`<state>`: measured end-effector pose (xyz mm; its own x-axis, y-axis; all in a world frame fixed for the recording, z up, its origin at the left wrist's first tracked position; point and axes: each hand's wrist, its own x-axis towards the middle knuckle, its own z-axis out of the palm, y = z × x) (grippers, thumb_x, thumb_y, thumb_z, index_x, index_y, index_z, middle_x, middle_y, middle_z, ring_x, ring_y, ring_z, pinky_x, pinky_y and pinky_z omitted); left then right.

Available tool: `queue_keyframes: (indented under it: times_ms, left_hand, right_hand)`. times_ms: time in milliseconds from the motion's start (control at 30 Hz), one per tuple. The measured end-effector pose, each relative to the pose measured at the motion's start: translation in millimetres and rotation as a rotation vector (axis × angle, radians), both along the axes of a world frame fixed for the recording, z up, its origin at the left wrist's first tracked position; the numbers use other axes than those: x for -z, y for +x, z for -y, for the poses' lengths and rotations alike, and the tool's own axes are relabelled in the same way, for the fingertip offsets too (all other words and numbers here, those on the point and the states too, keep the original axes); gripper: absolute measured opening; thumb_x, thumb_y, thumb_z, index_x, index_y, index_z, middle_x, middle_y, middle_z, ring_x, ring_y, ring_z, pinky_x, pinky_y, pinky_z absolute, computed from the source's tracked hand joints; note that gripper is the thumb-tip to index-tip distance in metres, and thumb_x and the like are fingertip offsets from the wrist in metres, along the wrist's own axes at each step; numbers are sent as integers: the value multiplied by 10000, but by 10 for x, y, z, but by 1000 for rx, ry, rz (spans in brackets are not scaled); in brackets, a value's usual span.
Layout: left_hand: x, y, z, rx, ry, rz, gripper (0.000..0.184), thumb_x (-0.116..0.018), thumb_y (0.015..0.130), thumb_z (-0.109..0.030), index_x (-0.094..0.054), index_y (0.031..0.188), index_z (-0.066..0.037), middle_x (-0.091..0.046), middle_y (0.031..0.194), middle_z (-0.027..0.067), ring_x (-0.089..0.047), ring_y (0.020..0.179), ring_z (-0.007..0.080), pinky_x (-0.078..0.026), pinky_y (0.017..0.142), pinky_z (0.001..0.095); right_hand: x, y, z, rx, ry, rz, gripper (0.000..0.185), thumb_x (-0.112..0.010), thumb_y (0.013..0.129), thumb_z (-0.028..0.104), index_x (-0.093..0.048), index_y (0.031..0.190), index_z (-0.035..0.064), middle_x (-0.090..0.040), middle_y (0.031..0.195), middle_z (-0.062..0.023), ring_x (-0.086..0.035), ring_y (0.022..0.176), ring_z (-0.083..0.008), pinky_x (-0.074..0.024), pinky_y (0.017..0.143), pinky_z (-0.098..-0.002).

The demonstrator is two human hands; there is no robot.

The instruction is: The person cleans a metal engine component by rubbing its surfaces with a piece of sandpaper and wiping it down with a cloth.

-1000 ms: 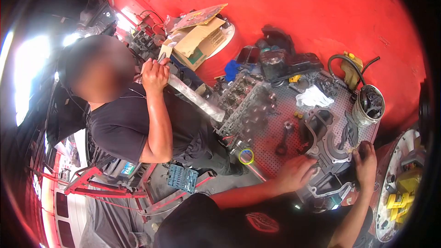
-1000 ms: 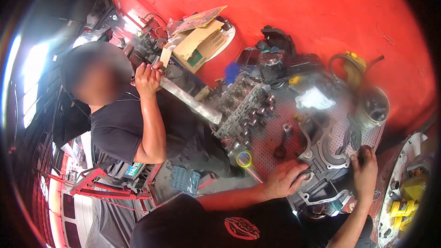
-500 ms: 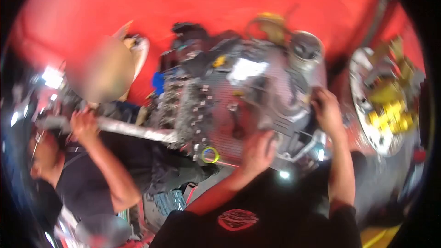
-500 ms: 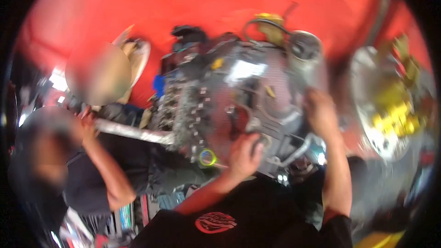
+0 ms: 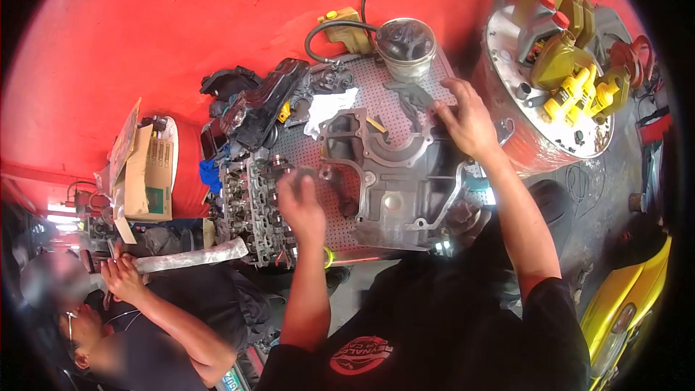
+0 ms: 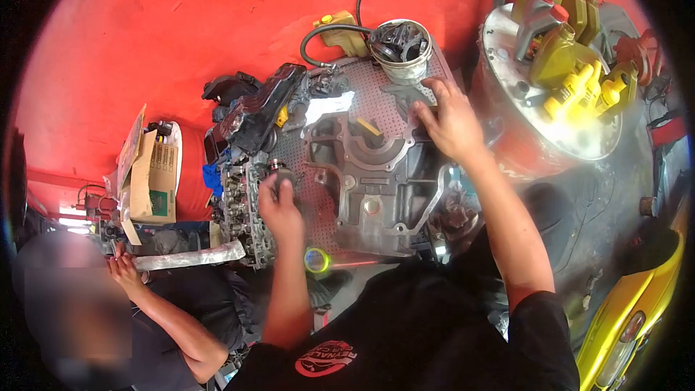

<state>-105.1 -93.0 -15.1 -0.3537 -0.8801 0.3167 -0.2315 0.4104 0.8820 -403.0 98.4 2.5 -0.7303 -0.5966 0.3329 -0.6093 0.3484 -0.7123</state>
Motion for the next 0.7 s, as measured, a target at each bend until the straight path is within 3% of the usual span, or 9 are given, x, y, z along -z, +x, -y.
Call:
queue_keyframes:
  times_ms: [33, 233, 333, 367, 467, 500, 600, 633, 700]
  left_hand:
    - [47, -75, 204, -6, 52, -23, 243, -681, 1010, -113, -658, 1200, 38, -716, 1059, 108, -658, 972, 184, -524, 908, 345]
    - [407, -572, 827, 56, 263, -50, 269, -711, 995, -133, -695, 1177, 65, -734, 1037, 116, -667, 967, 193, -520, 911, 332]
    - [425, -628, 894, 59, 278, 178, 347, -743, 979, -196, -691, 1194, 71, -736, 1091, 153, -672, 1008, 223, -516, 939, 358]
    - [445, -591, 953, 53, 310, 231, 433, -759, 967, -244, -666, 1247, 75, -726, 1171, 184, -672, 1068, 256, -511, 978, 379]
    - [482, -561, 919, 65, 358, 258, 462, -738, 982, -239, -631, 1310, 69, -686, 1285, 219, -662, 1138, 270, -507, 1007, 383]
    - [489, -592, 920, 66, 288, 352, 529, -701, 1007, -217, -534, 1427, 59, -619, 1399, 251, -647, 1181, 284, -503, 1033, 405]
    - [-114, -837, 739, 129, 631, 190, 596, -672, 1024, -192, -430, 1513, 49, -551, 1482, 268, -617, 1246, 304, -476, 1086, 423]
    - [-144, -801, 679, 138, 609, 185, 623, -646, 1035, -157, -361, 1551, 46, -535, 1496, 265, -590, 1293, 315, -449, 1126, 427]
    - [183, -647, 758, 128, 451, 264, 605, -635, 1039, -145, -370, 1546, 53, -541, 1486, 271, -583, 1309, 318, -439, 1135, 429]
  right_hand:
    - [-42, -9, 16, -9, 37, 77, 419, -672, 991, 293, -623, 1292, 6, -616, 1342, -189, -624, 1171, -404, -481, 1022, -474]
    - [-19, -18, 14, -14, 103, -32, 435, -649, 995, 366, -680, 1243, 10, -629, 1322, -182, -615, 1193, -402, -480, 1037, -473]
    - [-84, 14, -16, 7, 188, -32, 406, -647, 993, 364, -696, 1214, 26, -642, 1303, -167, -621, 1184, -395, -481, 1035, -466]
    - [-91, 21, -20, 12, 197, -41, 398, -648, 992, 362, -698, 1209, 32, -647, 1297, -160, -624, 1178, -392, -482, 1034, -465]
    - [-86, 33, -5, 27, 223, -74, 377, -649, 986, 356, -705, 1195, 47, -660, 1276, -144, -633, 1155, -383, -484, 1028, -465]
    - [-103, 34, 7, 31, 228, -94, 372, -650, 984, 354, -707, 1191, 50, -665, 1268, -140, -637, 1143, -380, -485, 1025, -466]
    - [-61, 39, 50, 17, 266, -82, 357, -655, 979, 348, -715, 1173, 55, -674, 1247, -136, -642, 1121, -377, -483, 1025, -468]
    - [-71, 13, 57, 9, 277, -78, 352, -657, 977, 346, -718, 1165, 56, -677, 1241, -136, -643, 1115, -376, -481, 1026, -469]
    - [-66, 9, 72, 18, 291, -97, 344, -661, 973, 344, -721, 1144, 52, -679, 1228, -137, -643, 1108, -377, -480, 1024, -471]
